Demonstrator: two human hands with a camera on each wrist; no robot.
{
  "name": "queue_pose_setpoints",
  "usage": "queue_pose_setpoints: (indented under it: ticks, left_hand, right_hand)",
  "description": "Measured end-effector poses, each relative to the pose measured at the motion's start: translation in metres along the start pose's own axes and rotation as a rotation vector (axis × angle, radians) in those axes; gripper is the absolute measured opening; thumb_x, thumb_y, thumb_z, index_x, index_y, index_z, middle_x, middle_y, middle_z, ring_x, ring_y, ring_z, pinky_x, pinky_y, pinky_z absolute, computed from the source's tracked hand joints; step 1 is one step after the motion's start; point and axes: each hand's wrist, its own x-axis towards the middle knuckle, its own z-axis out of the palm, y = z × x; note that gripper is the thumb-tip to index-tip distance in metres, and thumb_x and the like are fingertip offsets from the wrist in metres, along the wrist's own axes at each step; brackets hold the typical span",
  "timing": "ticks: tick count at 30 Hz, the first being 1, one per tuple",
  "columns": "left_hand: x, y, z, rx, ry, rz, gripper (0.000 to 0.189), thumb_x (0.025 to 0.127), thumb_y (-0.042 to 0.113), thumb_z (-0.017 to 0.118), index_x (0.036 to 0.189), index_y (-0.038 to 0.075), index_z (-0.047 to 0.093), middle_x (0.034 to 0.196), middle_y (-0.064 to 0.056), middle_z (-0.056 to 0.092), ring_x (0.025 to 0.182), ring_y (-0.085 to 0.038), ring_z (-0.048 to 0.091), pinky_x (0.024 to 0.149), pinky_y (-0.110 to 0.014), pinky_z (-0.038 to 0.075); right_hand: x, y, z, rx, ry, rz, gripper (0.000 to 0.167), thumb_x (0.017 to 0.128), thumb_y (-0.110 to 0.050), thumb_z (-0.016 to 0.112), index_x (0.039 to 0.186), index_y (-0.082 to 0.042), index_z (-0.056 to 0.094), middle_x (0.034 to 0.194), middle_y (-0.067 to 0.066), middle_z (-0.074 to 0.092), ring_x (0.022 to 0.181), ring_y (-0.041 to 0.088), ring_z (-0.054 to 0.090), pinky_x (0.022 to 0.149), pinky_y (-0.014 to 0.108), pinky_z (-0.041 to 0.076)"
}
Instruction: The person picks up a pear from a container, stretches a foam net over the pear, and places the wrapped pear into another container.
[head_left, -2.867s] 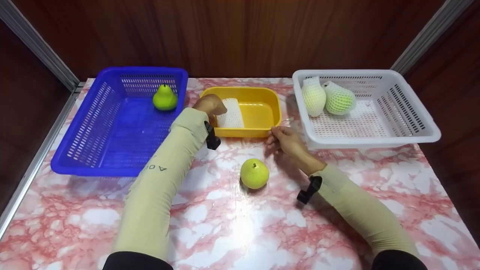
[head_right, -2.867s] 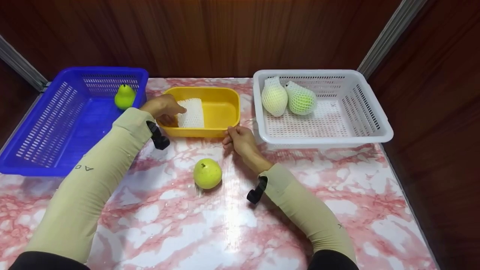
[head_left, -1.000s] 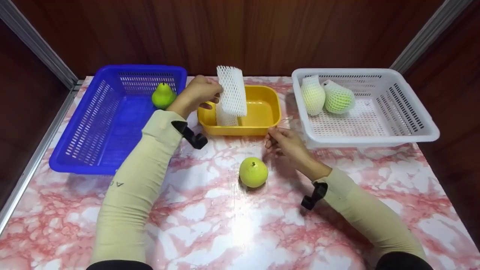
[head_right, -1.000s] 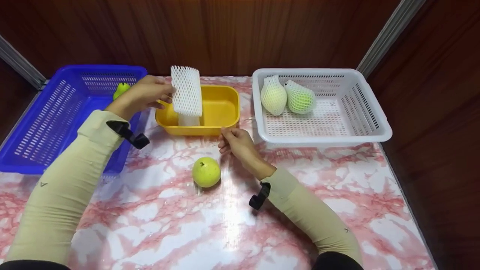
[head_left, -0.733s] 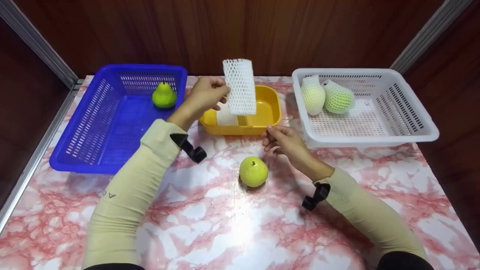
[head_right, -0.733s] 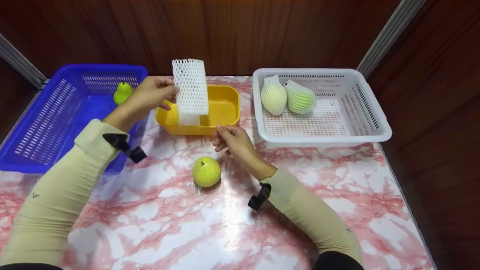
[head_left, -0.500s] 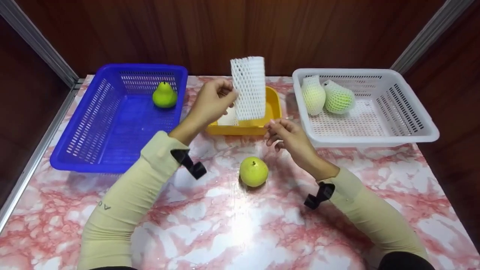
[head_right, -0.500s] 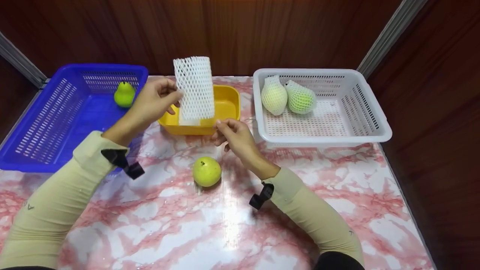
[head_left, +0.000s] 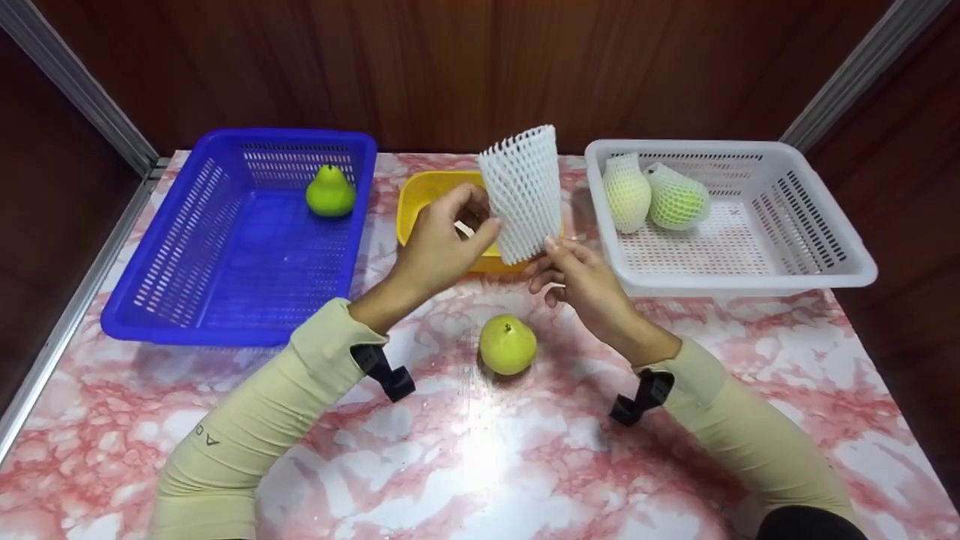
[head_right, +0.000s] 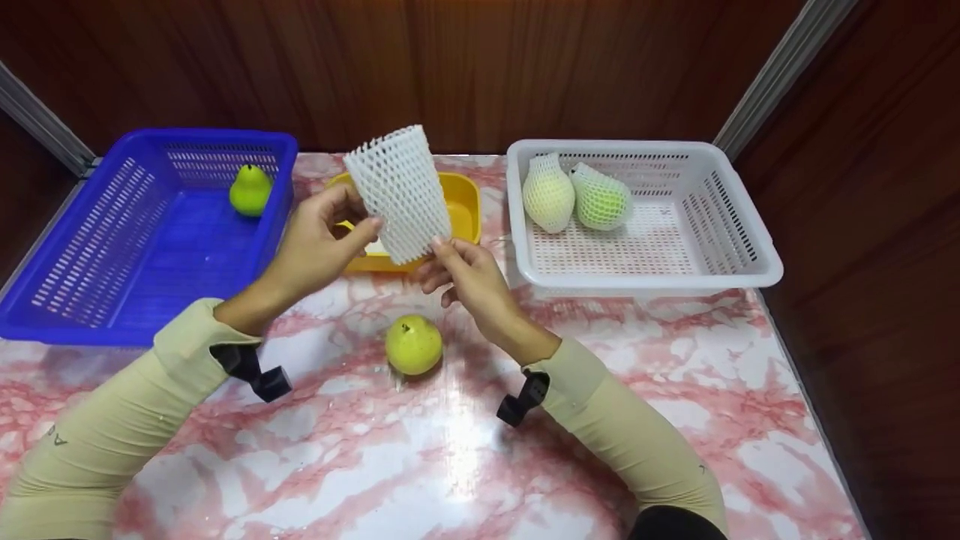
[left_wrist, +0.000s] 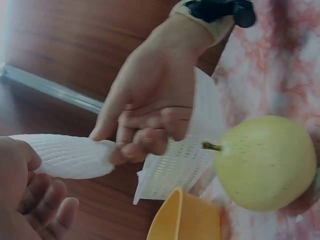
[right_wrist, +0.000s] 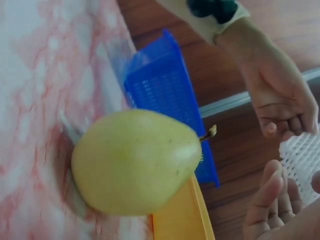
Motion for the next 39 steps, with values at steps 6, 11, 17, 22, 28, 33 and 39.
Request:
queue_pose_setpoints:
  ticks: [6, 11, 17, 22, 28, 33, 39]
  left_hand:
    - [-0.011, -0.002, 0.003, 0.022, -0.106, 0.021, 0.023, 0.093, 0.005, 0.069, 0.114, -0.002, 0.065, 0.103, -0.011, 0.064, 0.094, -0.019, 0.063, 0.071, -0.028, 0.057]
    - [-0.014, -0.005, 0.006, -0.065, -0.188, 0.01, 0.029, 0.085, -0.01, 0.053, 0.11, -0.001, 0.064, 0.116, -0.011, 0.058, 0.11, -0.021, 0.06, 0.078, -0.032, 0.057]
    - [-0.01, -0.005, 0.012, -0.317, -0.187, -0.124, 0.016, 0.101, -0.005, 0.049, 0.111, -0.007, 0.061, 0.106, -0.012, 0.065, 0.094, -0.017, 0.062, 0.072, -0.032, 0.058]
    - [-0.01, -0.007, 0.017, -0.384, -0.16, -0.236, 0.025, 0.098, -0.006, 0.058, 0.123, -0.008, 0.054, 0.104, -0.014, 0.067, 0.09, -0.015, 0.062, 0.073, -0.024, 0.054]
    - [-0.013, -0.013, 0.021, -0.301, -0.237, -0.41, 0.035, 0.099, 0.003, 0.059, 0.132, -0.008, 0.054, 0.116, -0.015, 0.061, 0.099, -0.017, 0.056, 0.075, -0.025, 0.053]
    - [-0.017, -0.015, 0.024, -0.317, -0.295, -0.464, 0.038, 0.105, 0.015, 0.057, 0.137, -0.005, 0.054, 0.118, -0.016, 0.065, 0.091, -0.019, 0.062, 0.061, -0.025, 0.05]
    - [-0.019, -0.018, 0.028, -0.362, -0.24, -0.486, 0.034, 0.103, 0.012, 0.06, 0.131, -0.006, 0.056, 0.107, -0.013, 0.066, 0.087, -0.019, 0.063, 0.058, -0.022, 0.049]
  right_hand:
    - [0.001, 0.001, -0.001, 0.08, 0.034, -0.016, 0.02, 0.11, -0.02, 0.046, 0.097, -0.013, 0.06, 0.084, 0.001, 0.067, 0.07, 0.013, 0.063, 0.052, 0.02, 0.044]
    - [0.003, 0.004, -0.003, 0.051, 0.035, -0.007, 0.015, 0.11, -0.019, 0.047, 0.099, -0.013, 0.056, 0.085, 0.002, 0.064, 0.071, 0.012, 0.061, 0.054, 0.02, 0.043]
    - [0.005, 0.006, -0.005, 0.024, 0.006, -0.009, 0.01, 0.108, -0.012, 0.05, 0.099, -0.012, 0.055, 0.083, 0.001, 0.059, 0.069, 0.011, 0.059, 0.054, 0.019, 0.043]
    - [0.006, 0.007, -0.006, -0.016, -0.018, -0.005, 0.006, 0.105, -0.005, 0.052, 0.104, -0.009, 0.058, 0.082, 0.002, 0.057, 0.067, 0.011, 0.056, 0.053, 0.019, 0.044]
    - [0.006, 0.008, -0.005, -0.063, -0.037, 0.017, 0.007, 0.105, -0.003, 0.053, 0.106, -0.004, 0.059, 0.084, 0.003, 0.057, 0.067, 0.011, 0.055, 0.053, 0.018, 0.045]
    - [0.006, 0.01, -0.004, -0.1, -0.037, 0.024, 0.02, 0.102, 0.0, 0.051, 0.121, 0.004, 0.058, 0.087, 0.002, 0.06, 0.067, 0.01, 0.054, 0.054, 0.018, 0.044]
    - [0.004, 0.013, -0.006, -0.101, -0.036, -0.008, 0.024, 0.097, 0.0, 0.054, 0.121, 0.002, 0.06, 0.088, 0.0, 0.067, 0.071, 0.009, 0.058, 0.059, 0.02, 0.047]
